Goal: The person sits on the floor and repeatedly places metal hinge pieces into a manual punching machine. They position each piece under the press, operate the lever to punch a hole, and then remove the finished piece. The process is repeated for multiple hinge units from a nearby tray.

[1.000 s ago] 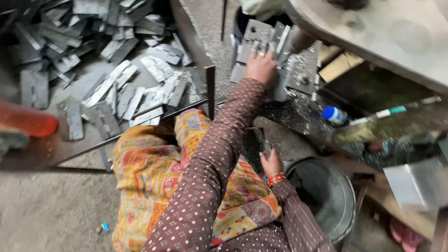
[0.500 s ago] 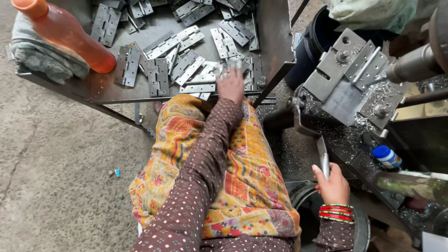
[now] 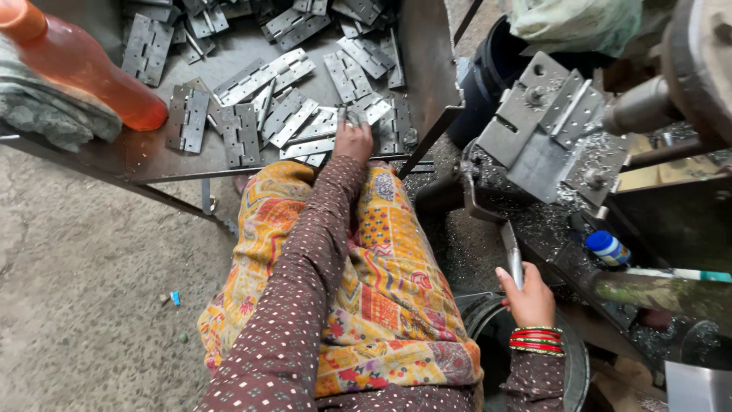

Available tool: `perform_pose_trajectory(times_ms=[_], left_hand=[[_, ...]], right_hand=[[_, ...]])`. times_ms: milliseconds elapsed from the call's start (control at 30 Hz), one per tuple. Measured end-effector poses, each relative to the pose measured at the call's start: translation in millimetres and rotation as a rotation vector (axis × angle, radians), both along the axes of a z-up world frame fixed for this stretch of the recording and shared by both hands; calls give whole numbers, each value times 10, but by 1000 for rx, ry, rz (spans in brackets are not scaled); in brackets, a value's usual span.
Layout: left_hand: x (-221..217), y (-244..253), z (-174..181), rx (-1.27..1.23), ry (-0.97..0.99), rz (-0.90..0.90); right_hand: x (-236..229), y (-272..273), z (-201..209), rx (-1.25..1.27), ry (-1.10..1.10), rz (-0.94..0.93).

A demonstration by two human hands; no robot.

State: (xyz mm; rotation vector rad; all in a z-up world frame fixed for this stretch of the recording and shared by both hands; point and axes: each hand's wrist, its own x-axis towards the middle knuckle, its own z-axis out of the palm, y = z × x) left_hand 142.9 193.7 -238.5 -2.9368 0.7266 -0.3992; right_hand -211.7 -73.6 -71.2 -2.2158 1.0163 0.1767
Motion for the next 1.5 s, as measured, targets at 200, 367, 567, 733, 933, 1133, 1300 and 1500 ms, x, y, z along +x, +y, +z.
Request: perform_pose_trajectory(times_ms=[200,367,567,733,933,1133,1300,1500], left_hand=[[361,184,710,-675,409,433],[180,156,1347,-2041,594,-170],[-338,-349,1611,-2093,872,-305],[-390,-728,1474,-1999,921,-4],[-558,-703,1459,-2128,1075,-148],[-1102,-1322,1689,-1601,789,-218],[-1519,-1334,2021,-734,543,-159],[-1699,-1521,2055,-391,20,-420]], right_hand=[[-41,-24,-85,2,-43,15],[-34,-41,-113,-6,-54,27],[-59,-36,-102,-26,-64,36],[-21,-52,-112,-45,-71,34],[-32,-103,-243,-185,-56,131],[-159,-138,-458,-291,-233,177],[-150,-158,-490,-245,-200,140],[-158,-102,-477,-230,-82,163]])
